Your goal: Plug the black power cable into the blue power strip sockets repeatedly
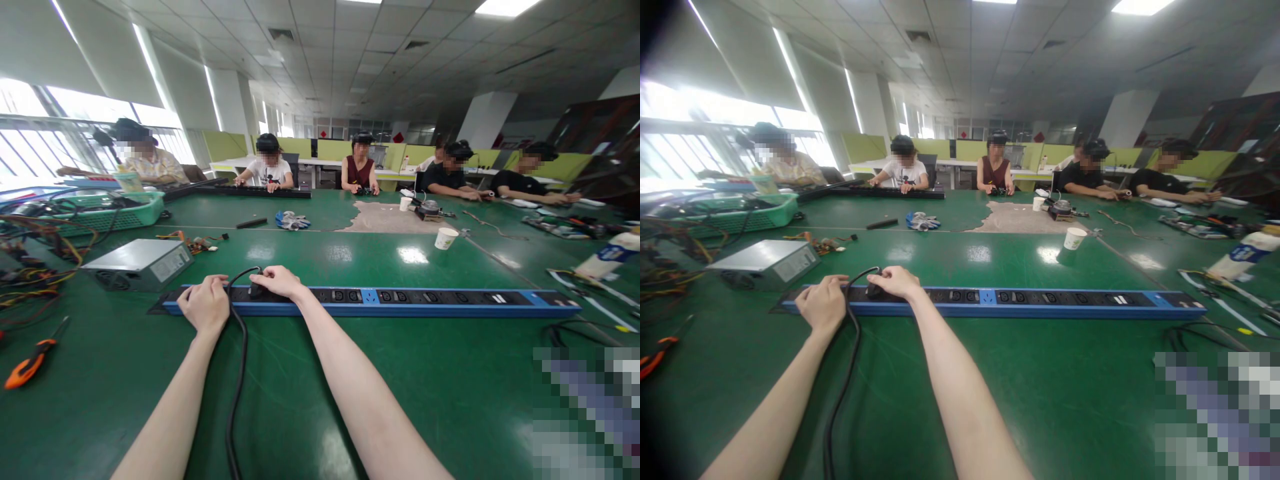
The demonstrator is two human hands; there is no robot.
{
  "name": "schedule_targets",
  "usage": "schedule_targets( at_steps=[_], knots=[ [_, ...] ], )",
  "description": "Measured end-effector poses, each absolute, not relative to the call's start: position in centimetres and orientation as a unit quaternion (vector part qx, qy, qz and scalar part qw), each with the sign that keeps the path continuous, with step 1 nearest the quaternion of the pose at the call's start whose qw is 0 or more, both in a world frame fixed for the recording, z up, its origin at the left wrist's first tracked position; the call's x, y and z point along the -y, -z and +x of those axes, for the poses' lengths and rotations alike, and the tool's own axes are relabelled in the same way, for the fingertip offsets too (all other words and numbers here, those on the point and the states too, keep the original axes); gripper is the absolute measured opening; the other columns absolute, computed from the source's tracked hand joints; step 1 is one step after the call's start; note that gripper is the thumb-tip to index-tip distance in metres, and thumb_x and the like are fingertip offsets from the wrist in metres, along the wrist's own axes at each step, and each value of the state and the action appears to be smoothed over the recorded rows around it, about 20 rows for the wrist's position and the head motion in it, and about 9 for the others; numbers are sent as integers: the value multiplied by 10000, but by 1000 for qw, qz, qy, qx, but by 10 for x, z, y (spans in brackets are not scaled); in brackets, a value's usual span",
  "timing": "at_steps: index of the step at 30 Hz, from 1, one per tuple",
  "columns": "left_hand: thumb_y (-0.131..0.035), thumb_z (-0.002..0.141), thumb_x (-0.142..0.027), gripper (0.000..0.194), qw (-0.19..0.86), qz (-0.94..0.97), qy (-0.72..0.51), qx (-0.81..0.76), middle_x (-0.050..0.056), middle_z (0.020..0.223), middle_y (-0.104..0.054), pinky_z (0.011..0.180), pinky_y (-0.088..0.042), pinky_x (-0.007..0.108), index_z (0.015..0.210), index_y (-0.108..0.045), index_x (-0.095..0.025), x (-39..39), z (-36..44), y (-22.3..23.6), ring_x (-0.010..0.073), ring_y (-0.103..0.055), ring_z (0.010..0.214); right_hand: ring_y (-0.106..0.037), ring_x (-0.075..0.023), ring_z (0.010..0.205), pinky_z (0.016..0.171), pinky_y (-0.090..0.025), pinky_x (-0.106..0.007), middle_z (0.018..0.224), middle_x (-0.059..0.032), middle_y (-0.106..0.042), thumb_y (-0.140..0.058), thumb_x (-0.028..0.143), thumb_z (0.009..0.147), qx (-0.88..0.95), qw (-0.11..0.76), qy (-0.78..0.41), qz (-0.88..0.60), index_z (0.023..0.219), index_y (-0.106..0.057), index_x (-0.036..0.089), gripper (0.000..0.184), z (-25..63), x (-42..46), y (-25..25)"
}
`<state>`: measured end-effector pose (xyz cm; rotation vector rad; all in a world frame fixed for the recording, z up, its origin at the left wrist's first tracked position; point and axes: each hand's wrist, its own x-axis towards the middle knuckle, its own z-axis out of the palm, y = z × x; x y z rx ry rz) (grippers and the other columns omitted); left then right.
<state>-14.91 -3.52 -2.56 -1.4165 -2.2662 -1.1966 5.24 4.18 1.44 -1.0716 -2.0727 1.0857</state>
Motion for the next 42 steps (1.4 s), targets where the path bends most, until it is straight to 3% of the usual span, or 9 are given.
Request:
schedule_targets(
  at_steps=[5, 9, 17, 24, 29, 34, 42],
  knots=[
    [-297, 1093, -338, 485, 102, -475, 405, 775, 105, 1097, -798, 1076, -311, 454, 1121, -770, -236, 38, -147, 22, 281, -658, 1084, -562, -125, 691, 654, -347, -241, 678, 11, -663, -743, 610, 894, 720, 286, -477, -415, 728, -740, 169, 471, 43, -44, -16],
    [-272, 1102, -332, 503, 97, -477, 406, 773, 92, 1132, -805, 1064, -305, 446, 1127, -765, -232, 40, -144, 19, 273, -658, 1078, -521, -106, 641, 654, -351, -234, 623, 13, -646, -784, 513, 879, 680, 295, -536, -403, 666, -734, 141, 431, 42, -44, -20],
    [-234, 1114, -340, 559, 95, -478, 413, 770, 108, 1088, -800, 1062, -324, 447, 1079, -782, -238, 40, -146, 19, 276, -660, 1102, -486, -106, 651, 681, -375, -241, 659, 22, -607, -755, 565, 884, 582, 371, -610, -389, 690, -675, 158, 458, 52, -48, -30],
    [-252, 1114, -329, 534, 95, -483, 418, 763, 90, 1136, -803, 1070, -317, 464, 1078, -778, -245, 41, -147, 20, 283, -665, 1077, -488, -122, 703, 699, -359, -250, 692, 21, -593, -708, 723, 839, 681, 379, -499, -378, 744, -699, 153, 578, 89, -34, -25],
    [-263, 1113, -332, 532, 98, -485, 416, 763, 100, 1106, -801, 1076, -319, 469, 1061, -785, -250, 38, -150, 23, 289, -665, 1095, -568, -154, 720, 684, -384, -255, 677, 5, -628, -680, 696, 898, 720, 351, -418, -429, 743, -725, 176, 544, 96, -23, -29],
    [-260, 1098, -299, 534, 115, -477, 397, 776, 99, 1111, -800, 1071, -326, 460, 1060, -790, -252, 35, -150, 26, 282, -659, 1091, -646, -170, 811, 704, -396, -251, 817, -18, -740, -665, 689, 945, 746, 286, -354, -487, 818, -768, 208, 508, 88, -24, -28],
    [-277, 1089, -285, 514, 103, -478, 402, 774, 90, 1138, -802, 1074, -323, 452, 1061, -789, -251, 38, -148, 22, 281, -660, 1102, -657, -178, 862, 759, -395, -264, 923, -17, -761, -606, 731, 978, 779, 253, -305, -486, 888, -740, 232, 524, 90, -21, -30]
  ],
)
